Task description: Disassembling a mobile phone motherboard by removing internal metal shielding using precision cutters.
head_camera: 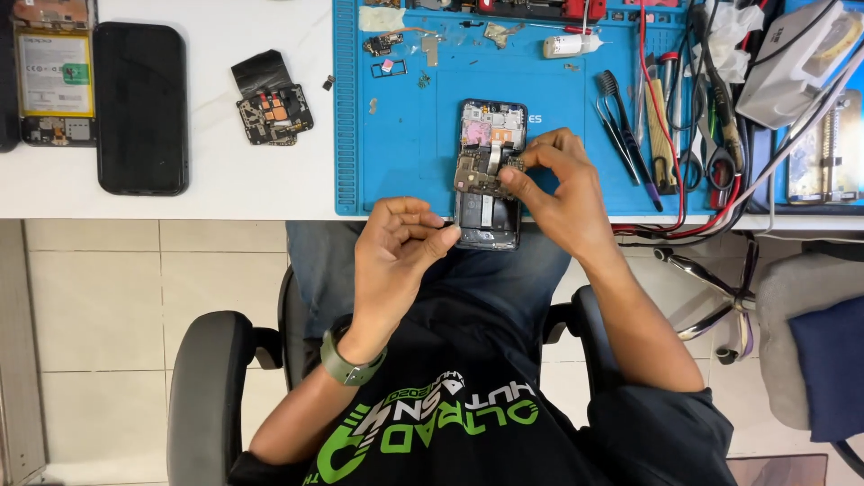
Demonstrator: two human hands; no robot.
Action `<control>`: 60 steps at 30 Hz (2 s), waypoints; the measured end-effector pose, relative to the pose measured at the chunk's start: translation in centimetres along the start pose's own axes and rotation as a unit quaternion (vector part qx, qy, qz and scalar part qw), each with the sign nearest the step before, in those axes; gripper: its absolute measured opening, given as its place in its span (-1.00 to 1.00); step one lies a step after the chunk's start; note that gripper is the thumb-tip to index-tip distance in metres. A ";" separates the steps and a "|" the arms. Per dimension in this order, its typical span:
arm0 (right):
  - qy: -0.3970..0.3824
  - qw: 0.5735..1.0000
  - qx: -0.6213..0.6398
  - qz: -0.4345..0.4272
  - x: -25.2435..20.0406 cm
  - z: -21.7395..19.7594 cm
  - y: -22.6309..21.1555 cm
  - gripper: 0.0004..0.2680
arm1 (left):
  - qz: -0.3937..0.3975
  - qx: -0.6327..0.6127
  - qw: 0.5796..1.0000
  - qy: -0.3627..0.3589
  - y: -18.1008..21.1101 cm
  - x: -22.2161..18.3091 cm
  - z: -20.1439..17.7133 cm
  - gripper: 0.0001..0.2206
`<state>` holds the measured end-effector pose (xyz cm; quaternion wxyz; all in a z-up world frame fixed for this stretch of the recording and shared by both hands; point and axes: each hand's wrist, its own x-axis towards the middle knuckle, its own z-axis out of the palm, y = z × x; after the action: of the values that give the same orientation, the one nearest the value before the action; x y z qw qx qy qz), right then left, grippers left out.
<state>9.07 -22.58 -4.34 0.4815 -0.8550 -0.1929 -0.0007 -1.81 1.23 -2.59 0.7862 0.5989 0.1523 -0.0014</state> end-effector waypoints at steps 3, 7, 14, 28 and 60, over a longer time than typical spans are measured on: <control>0.023 0.999 -0.046 0.001 0.2 0.5 -1.2 -0.78 | 0.018 0.013 1.000 0.002 -0.6 -0.1 -0.2 -0.60; 0.040 0.996 -0.072 0.019 0.1 0.9 -1.6 -0.76 | 0.027 0.025 0.999 0.004 -0.9 -0.3 -0.3 -0.63; 0.078 0.993 -0.079 -0.043 0.1 0.0 -0.6 -0.84 | 0.184 0.204 0.957 0.092 1.3 2.4 -5.1 -0.75; -0.012 0.996 -0.089 -0.014 -1.7 -0.5 -2.1 -0.55 | 0.217 0.538 0.810 -0.087 8.3 11.2 -17.1 -0.22; -0.162 0.859 -0.385 -0.298 16.9 21.6 -8.4 -0.26 | 0.356 0.497 0.792 -0.005 11.4 8.5 -19.7 -0.50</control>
<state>17.91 4.65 -5.82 0.0531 -0.8618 -0.4982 -0.0796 3.72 24.55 1.41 0.3262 0.9188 -0.0968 0.2000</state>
